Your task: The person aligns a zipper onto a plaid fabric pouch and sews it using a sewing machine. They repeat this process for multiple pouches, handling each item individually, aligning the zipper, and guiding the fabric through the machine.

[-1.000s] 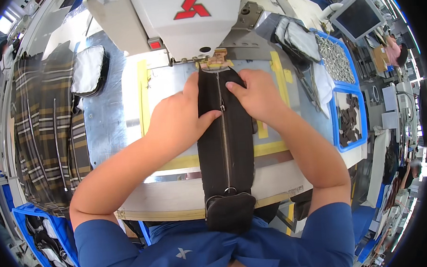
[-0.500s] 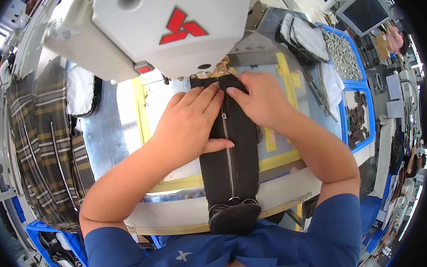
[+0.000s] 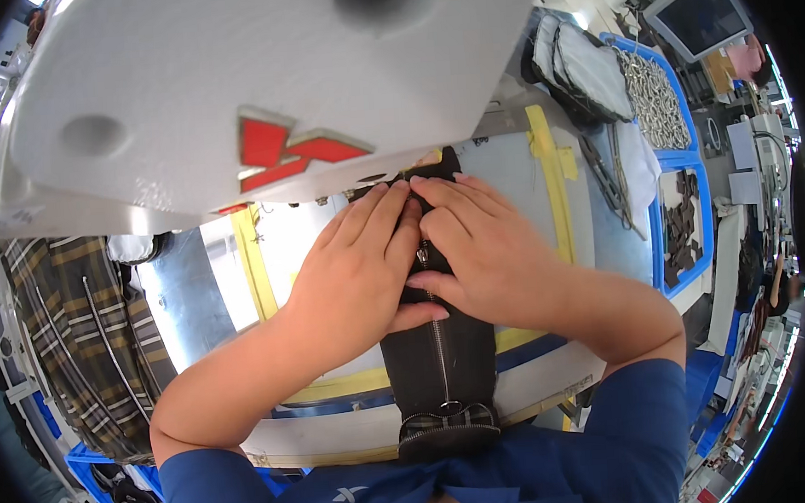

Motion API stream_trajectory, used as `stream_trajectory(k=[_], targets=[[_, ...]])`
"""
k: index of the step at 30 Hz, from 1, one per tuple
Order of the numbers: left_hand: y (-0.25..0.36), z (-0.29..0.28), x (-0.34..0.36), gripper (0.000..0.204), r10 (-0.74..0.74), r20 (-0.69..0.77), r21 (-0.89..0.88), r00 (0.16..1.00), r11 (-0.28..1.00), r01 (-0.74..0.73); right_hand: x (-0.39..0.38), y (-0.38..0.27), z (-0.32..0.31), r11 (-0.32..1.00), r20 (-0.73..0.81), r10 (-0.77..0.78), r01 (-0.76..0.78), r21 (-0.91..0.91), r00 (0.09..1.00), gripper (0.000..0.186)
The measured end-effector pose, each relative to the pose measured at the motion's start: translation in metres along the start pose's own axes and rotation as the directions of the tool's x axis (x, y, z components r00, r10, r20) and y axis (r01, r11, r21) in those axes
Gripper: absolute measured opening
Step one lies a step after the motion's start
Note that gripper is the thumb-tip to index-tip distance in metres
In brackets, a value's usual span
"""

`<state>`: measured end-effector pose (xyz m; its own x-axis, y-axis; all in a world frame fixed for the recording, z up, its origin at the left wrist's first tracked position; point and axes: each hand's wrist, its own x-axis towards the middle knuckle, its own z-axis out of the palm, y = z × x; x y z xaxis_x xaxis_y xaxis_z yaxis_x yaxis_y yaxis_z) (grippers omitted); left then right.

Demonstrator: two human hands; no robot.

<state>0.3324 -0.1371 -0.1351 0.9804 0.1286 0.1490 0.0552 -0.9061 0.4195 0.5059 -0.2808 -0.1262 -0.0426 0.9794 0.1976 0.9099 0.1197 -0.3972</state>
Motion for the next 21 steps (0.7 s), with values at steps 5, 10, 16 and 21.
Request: stream_trajectory(k=[5, 10, 16, 21], targets=[[-0.0002, 0.001, -0.0001, 0.103, 0.013, 0.007, 0.005, 1.0, 1.0, -0.013, 0.001, 0.0018, -0.0028, 0.997, 0.02, 0.014, -0.015, 0.073, 1.0, 0.066], [-0.0006, 0.0014, 0.0001, 0.103, 0.011, 0.001, 0.008, 1.0, 1.0, -0.011, 0.0022, 0.0017, -0.0038, 0.997, 0.036, 0.02, -0.023, 0.077, 0.999, 0.067], [-0.0005, 0.0027, 0.0006, 0.103, -0.002, -0.001, -0.003, 1.0, 1.0, 0.002, 0.0007, 0.0025, -0.0033, 0.995, 0.037, 0.036, -0.04, 0.096, 0.999, 0.067], [0.0, 0.0021, 0.0006, 0.104, -0.011, 0.0, 0.011, 1.0, 1.0, 0.011, 0.0011, 0.0038, -0.002, 0.994, 0.02, 0.016, -0.018, 0.108, 1.0, 0.068]])
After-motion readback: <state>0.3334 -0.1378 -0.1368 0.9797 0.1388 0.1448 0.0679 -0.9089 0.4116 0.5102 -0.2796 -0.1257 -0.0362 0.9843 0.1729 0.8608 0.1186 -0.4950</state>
